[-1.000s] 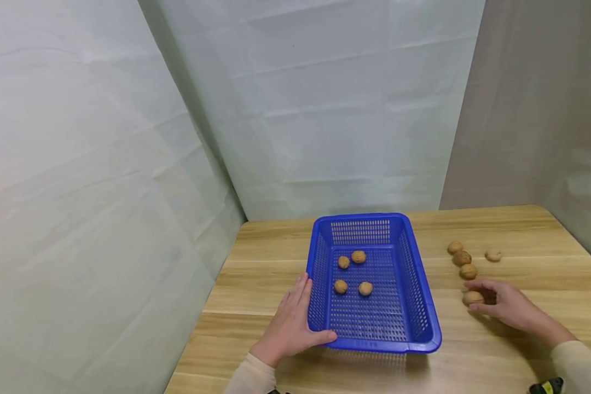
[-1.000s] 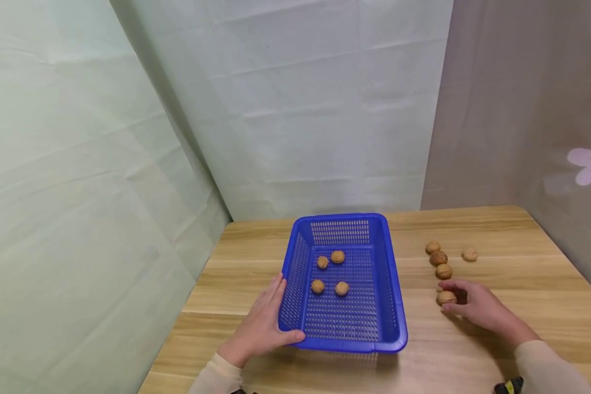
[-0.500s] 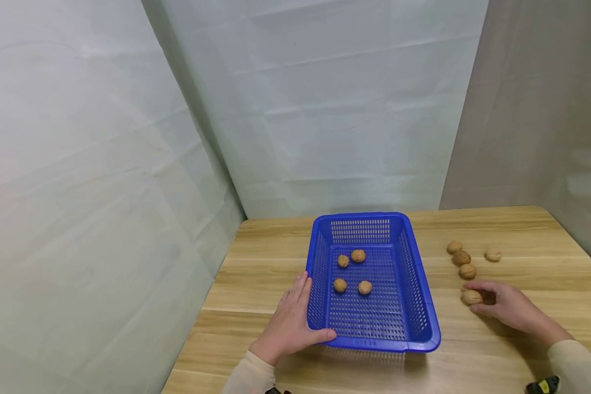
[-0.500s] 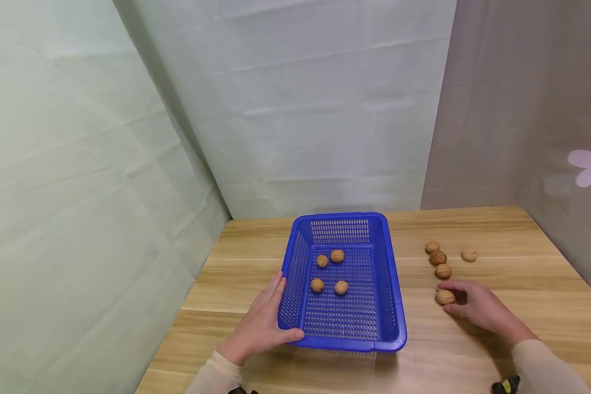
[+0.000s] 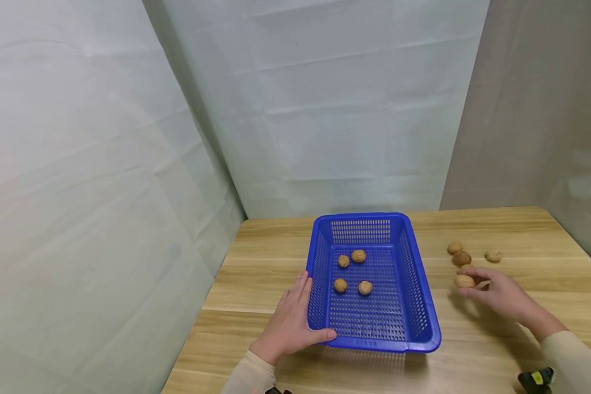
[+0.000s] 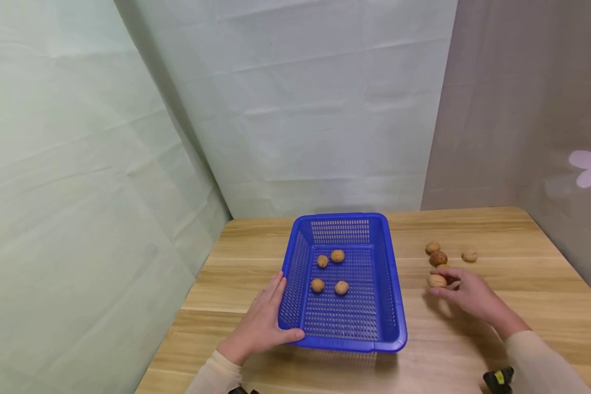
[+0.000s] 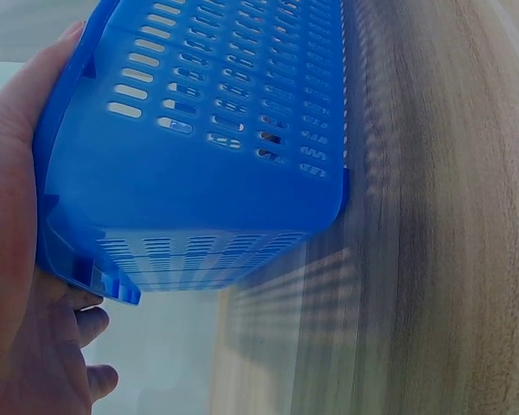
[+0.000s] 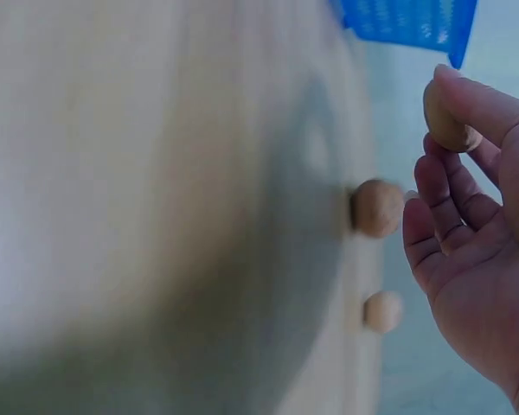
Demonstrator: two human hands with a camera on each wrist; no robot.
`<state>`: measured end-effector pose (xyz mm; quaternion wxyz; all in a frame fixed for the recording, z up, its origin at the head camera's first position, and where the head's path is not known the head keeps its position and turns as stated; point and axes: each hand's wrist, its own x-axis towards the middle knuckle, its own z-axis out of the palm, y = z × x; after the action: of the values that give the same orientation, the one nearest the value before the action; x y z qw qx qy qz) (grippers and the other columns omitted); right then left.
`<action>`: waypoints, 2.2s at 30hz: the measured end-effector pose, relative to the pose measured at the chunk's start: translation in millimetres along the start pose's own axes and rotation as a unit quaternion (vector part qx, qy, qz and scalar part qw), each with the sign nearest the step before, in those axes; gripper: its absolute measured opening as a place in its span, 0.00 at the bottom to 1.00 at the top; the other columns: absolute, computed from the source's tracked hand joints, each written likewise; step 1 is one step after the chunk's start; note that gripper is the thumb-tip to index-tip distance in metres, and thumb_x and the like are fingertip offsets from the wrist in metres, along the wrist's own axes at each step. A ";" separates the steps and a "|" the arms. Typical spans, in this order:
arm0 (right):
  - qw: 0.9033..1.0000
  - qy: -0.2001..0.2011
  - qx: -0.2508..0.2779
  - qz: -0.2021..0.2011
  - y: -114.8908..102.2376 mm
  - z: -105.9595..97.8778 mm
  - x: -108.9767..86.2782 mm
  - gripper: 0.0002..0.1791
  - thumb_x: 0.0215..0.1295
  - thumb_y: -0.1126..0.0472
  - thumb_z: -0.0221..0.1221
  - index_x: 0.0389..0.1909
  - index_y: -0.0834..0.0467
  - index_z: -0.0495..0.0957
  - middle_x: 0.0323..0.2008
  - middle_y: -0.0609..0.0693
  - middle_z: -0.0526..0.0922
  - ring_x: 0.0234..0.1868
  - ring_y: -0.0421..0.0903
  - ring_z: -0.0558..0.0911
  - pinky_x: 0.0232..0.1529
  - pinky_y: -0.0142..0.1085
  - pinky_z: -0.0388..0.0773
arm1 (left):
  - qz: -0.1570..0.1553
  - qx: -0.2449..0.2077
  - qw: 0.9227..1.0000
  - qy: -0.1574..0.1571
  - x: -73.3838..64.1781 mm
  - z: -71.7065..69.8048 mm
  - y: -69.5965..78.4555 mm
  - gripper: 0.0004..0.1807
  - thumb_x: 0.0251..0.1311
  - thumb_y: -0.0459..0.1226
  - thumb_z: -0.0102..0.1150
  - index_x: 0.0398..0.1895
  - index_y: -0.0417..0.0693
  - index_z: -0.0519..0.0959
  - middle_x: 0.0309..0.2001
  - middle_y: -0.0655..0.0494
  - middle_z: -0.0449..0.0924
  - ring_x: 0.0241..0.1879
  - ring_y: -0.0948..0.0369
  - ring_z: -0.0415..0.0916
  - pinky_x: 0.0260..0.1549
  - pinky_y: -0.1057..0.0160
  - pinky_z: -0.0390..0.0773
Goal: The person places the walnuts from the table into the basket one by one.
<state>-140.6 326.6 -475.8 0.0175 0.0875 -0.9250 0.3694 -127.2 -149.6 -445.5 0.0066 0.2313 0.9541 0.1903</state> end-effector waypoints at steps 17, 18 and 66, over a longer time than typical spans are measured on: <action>0.999 -0.005 0.023 -0.041 -90.1 -17.4 49.3 0.30 0.61 0.43 0.63 0.60 0.55 0.75 0.46 0.53 0.80 0.42 0.51 0.78 0.30 0.36 0.78 | -0.001 0.004 1.000 -0.002 0.2 -3.0 0.4 0.71 0.38 0.80 0.50 0.76 0.41 0.46 0.77 0.49 0.39 0.75 0.52 0.38 0.68 0.43 0.49; 0.998 -0.005 0.029 -0.048 -96.4 -17.5 54.8 0.30 0.61 0.43 0.63 0.60 0.54 0.76 0.46 0.51 0.80 0.43 0.50 0.77 0.31 0.35 0.78 | -0.003 0.002 1.000 -0.002 0.2 -3.5 0.6 0.70 0.38 0.80 0.49 0.76 0.41 0.46 0.77 0.49 0.39 0.75 0.52 0.38 0.68 0.43 0.49; 0.976 -0.092 0.193 -0.032 -143.4 79.4 149.8 0.26 0.59 0.62 0.66 0.60 0.50 0.76 0.52 0.50 0.78 0.53 0.52 0.75 0.47 0.44 0.77 | 0.007 -0.002 1.000 -0.005 0.8 -0.1 1.8 0.68 0.41 0.75 0.57 0.76 0.41 0.45 0.77 0.47 0.40 0.75 0.50 0.38 0.68 0.41 0.48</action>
<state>-260.3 147.6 -421.4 -0.0729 0.1525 -0.8307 0.5304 -127.1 -147.7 -444.8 0.0101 0.2388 0.9519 0.1916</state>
